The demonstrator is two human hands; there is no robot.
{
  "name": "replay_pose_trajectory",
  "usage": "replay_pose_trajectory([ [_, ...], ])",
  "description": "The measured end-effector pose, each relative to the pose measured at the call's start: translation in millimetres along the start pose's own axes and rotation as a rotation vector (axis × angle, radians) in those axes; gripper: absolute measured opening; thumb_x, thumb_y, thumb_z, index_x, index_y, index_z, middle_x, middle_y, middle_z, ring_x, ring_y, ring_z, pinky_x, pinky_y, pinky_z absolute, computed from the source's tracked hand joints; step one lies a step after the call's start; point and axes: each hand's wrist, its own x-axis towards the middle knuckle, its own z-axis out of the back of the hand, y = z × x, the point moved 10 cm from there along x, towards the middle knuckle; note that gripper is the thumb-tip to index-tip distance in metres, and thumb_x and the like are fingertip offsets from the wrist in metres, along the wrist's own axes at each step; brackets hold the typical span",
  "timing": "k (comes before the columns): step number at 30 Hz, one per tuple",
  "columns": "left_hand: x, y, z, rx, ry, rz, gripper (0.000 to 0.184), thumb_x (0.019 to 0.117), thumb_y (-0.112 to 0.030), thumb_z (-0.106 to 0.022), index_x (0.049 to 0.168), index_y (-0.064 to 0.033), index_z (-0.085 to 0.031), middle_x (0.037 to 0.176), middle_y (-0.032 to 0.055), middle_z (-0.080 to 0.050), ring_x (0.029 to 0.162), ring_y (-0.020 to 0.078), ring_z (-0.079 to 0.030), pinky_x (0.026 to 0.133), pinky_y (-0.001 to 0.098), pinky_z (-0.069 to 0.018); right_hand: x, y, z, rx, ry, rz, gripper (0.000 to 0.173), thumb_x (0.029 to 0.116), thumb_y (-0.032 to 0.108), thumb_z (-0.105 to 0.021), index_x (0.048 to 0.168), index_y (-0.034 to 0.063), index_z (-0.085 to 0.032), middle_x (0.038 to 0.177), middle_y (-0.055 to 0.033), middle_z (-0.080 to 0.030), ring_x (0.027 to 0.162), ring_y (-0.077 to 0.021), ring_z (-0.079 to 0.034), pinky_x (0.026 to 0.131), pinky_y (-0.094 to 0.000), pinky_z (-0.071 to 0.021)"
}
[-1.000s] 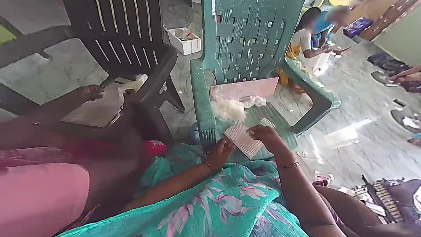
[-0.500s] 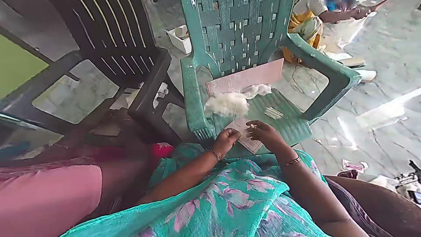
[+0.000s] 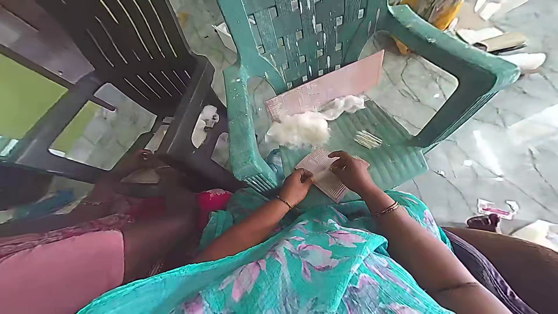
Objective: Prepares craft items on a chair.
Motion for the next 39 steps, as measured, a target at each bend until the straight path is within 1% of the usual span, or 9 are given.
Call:
replay_pose_trajectory([
  [6,-15,-11,5,0.216,-0.042,-0.038,0.043,0.1122,-0.018,-0.039,0.149,0.0017,-0.049,0.142,0.0294,-0.053,0.132,0.0387,-0.052,0.113,0.0469,-0.0421,7,-8,-6,-0.138,-0.006,0.012,0.040,0.0988,0.005,-0.062,0.138,0.0072,-0.059,0.100,-0.0172,-0.074,0.100,-0.0395,-0.070,0.090,-0.0616,-0.0524],
  [14,-16,-8,2,0.277,-0.018,-0.078,0.029,0.1055,-0.014,-0.054,0.127,0.0043,-0.063,0.120,0.0219,-0.066,0.109,0.0282,-0.067,0.101,0.0418,-0.0521,15,-16,-3,-0.133,-0.068,-0.014,0.047,0.0958,0.004,-0.065,0.142,0.0060,-0.056,0.114,-0.0173,-0.070,0.101,-0.0370,-0.068,0.089,-0.0573,-0.0535],
  [18,-17,-9,1,0.296,-0.006,-0.053,0.028,0.1046,-0.014,-0.055,0.124,0.0056,-0.064,0.120,0.0212,-0.067,0.110,0.0280,-0.067,0.102,0.0416,-0.0516,14,-18,10,-0.093,-0.154,-0.032,0.041,0.0962,-0.002,-0.060,0.137,0.0035,-0.059,0.116,-0.0178,-0.071,0.097,-0.0340,-0.070,0.084,-0.0533,-0.0559],
  [21,-19,-11,1,0.322,0.013,-0.016,0.028,0.1051,-0.014,-0.055,0.125,0.0046,-0.063,0.123,0.0215,-0.066,0.115,0.0296,-0.065,0.105,0.0432,-0.0498,16,-14,12,-0.149,-0.154,-0.014,0.035,0.0994,-0.002,-0.054,0.133,0.0034,-0.062,0.125,-0.0198,-0.067,0.110,-0.0376,-0.067,0.093,-0.0562,-0.0536],
  [24,-19,-11,2,0.348,0.022,0.009,0.028,0.1058,-0.015,-0.054,0.125,0.0039,-0.063,0.124,0.0225,-0.065,0.118,0.0314,-0.064,0.106,0.0448,-0.0488,18,11,-17,-0.324,0.022,0.214,0.038,0.0990,0.000,-0.055,0.135,0.0045,-0.063,0.141,-0.0191,-0.061,0.132,-0.0388,-0.057,0.108,-0.0618,-0.0436],
  [27,-19,-11,-1,0.366,0.045,0.027,0.030,0.1070,-0.016,-0.052,0.128,0.0037,-0.062,0.127,0.0220,-0.064,0.121,0.0313,-0.063,0.108,0.0452,-0.0475,7,15,-56,-0.546,0.352,0.304,0.053,0.1078,0.028,-0.048,0.157,0.0097,-0.042,0.165,-0.0103,-0.037,0.155,-0.0290,-0.028,0.124,-0.0649,-0.0109],
  [29,-22,-14,-2,0.361,0.051,0.006,0.029,0.1062,-0.014,-0.053,0.127,0.0042,-0.062,0.127,0.0217,-0.064,0.122,0.0300,-0.062,0.109,0.0434,-0.0473,-5,11,-63,-0.644,0.483,0.242,0.064,0.1084,0.043,-0.043,0.162,0.0095,-0.031,0.171,-0.0075,-0.024,0.159,-0.0242,-0.016,0.125,-0.0631,0.0003],
  [35,-36,-13,-18,0.332,0.158,-0.013,0.030,0.1067,-0.017,-0.053,0.126,0.0047,-0.062,0.120,0.0217,-0.066,0.114,0.0296,-0.065,0.104,0.0442,-0.0490,-63,-7,-41,-0.757,0.616,0.204,0.069,0.1089,0.049,-0.036,0.165,0.0105,-0.022,0.172,-0.0080,-0.017,0.160,-0.0224,-0.011,0.125,-0.0621,0.0008],
  [39,-41,-15,-28,0.319,0.198,-0.054,0.031,0.1075,-0.018,-0.051,0.124,0.0048,-0.063,0.120,0.0215,-0.067,0.115,0.0291,-0.065,0.104,0.0434,-0.0488,-86,-7,-22,-0.747,0.604,0.202,0.064,0.1087,0.045,-0.039,0.162,0.0108,-0.031,0.170,-0.0070,-0.026,0.158,-0.0234,-0.021,0.125,-0.0630,-0.0035],
])
